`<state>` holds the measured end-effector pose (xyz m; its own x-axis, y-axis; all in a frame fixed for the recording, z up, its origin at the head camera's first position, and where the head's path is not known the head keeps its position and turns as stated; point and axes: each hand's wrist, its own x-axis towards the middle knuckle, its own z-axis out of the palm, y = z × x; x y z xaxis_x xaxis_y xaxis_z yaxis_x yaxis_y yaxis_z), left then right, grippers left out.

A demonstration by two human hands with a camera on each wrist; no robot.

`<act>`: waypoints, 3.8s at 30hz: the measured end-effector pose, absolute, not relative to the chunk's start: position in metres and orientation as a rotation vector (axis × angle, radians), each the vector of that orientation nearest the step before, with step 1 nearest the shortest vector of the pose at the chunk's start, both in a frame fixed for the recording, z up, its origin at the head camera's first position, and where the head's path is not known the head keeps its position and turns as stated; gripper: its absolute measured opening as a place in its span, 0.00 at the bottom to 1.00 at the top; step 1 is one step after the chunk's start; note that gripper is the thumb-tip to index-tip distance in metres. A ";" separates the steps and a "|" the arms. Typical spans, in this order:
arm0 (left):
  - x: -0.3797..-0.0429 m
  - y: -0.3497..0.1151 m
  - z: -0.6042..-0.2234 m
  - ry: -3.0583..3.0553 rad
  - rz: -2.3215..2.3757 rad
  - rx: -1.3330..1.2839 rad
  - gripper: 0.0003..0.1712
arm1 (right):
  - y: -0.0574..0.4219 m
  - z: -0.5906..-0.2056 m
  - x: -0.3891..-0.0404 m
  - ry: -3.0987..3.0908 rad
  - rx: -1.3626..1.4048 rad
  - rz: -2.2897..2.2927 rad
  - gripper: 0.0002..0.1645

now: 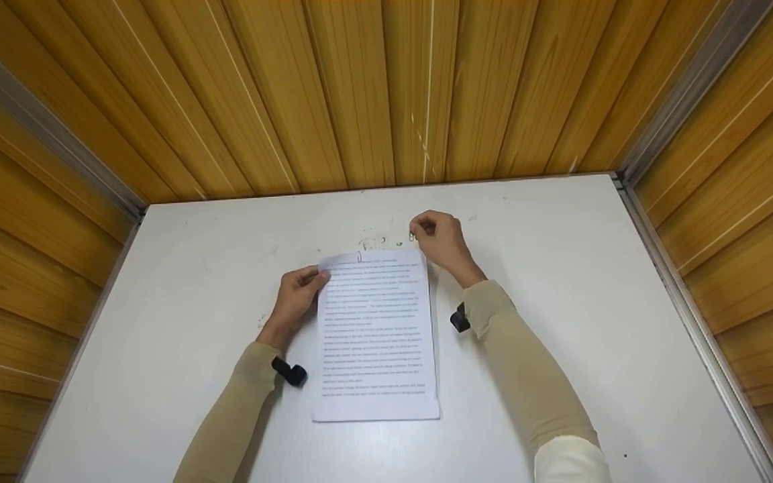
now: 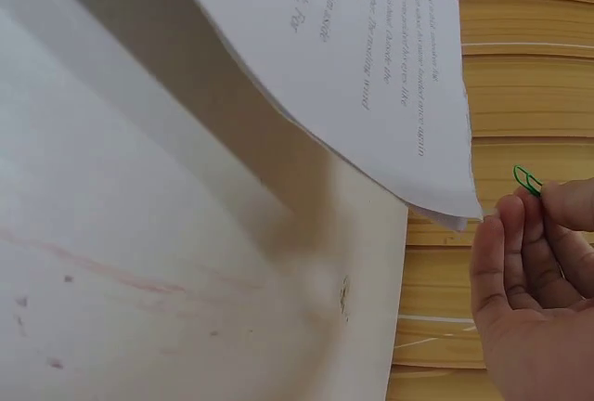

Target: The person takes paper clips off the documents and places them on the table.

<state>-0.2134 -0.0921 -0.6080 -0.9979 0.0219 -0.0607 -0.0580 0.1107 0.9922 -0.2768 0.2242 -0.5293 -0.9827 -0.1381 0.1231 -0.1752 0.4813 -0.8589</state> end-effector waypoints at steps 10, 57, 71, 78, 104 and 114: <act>-0.214 -0.093 -0.608 2.299 2.054 -0.008 0.18 | 0.245 -0.524 -0.273 -2.656 0.258 1.540 0.11; -0.214 -0.096 -0.609 2.314 2.106 0.048 0.17 | 0.309 -0.562 -0.255 -3.033 0.136 1.375 0.13; -0.214 -0.092 -0.609 2.274 2.110 0.033 0.18 | 0.307 -0.557 -0.255 -3.095 0.117 1.192 0.13; -0.214 -0.093 -0.608 2.280 2.109 0.015 0.17 | 0.306 -0.554 -0.255 -3.113 0.109 1.173 0.14; -0.213 -0.091 -0.608 2.302 2.089 0.010 0.17 | 0.244 -0.520 -0.261 -2.778 0.380 1.238 0.13; -0.214 -0.091 -0.609 2.280 2.110 0.020 0.17 | 0.203 -0.515 -0.261 -2.718 0.560 1.182 0.11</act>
